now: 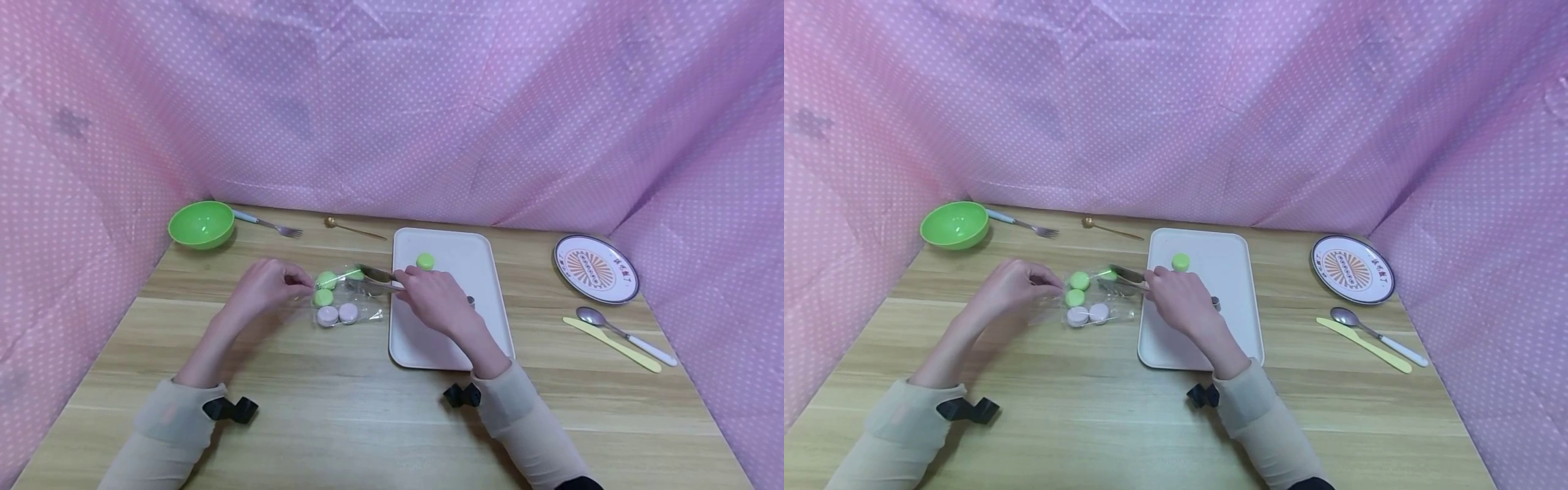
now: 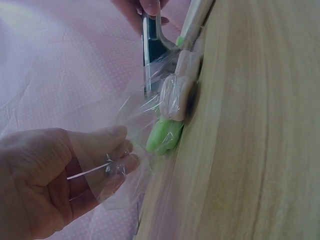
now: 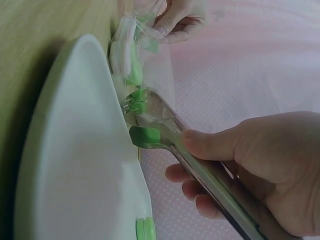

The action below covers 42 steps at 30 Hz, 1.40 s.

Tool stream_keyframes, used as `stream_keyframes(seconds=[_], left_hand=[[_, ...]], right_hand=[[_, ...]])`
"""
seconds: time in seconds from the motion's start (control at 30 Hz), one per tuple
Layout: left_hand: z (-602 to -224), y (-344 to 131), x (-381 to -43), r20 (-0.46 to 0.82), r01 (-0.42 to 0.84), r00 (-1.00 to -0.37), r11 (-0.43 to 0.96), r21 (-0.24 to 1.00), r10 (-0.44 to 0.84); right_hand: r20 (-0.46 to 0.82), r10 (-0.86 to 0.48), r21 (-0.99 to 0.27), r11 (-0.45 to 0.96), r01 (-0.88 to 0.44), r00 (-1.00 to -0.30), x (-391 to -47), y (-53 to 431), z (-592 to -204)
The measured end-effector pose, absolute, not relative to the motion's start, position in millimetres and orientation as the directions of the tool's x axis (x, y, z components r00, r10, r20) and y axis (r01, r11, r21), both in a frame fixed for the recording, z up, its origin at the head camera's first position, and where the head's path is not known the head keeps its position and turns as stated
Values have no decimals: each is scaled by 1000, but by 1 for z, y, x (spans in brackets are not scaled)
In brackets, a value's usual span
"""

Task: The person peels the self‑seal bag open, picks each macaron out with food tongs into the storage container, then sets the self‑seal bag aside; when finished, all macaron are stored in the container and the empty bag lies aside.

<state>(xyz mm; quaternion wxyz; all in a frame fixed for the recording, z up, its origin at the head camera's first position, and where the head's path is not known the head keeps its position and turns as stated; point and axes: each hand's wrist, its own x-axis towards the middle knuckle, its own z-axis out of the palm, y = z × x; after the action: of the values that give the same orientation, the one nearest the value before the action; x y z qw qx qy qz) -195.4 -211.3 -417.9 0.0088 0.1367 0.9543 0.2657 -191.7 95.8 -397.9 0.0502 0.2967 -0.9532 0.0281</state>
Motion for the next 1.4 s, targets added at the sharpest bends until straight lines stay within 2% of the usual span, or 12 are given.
stream_keyframes(seconds=[0.57,1.4], left_hand=[[-418,-214,-196,75,231,-972,830,507,224],[-418,-212,-196,70,230,-972,830,508,226]], right_hand=[[154,-568,-50,813,-581,-808,-186,108,-389],[74,-615,-64,782,-619,-785,-188,109,-390]])
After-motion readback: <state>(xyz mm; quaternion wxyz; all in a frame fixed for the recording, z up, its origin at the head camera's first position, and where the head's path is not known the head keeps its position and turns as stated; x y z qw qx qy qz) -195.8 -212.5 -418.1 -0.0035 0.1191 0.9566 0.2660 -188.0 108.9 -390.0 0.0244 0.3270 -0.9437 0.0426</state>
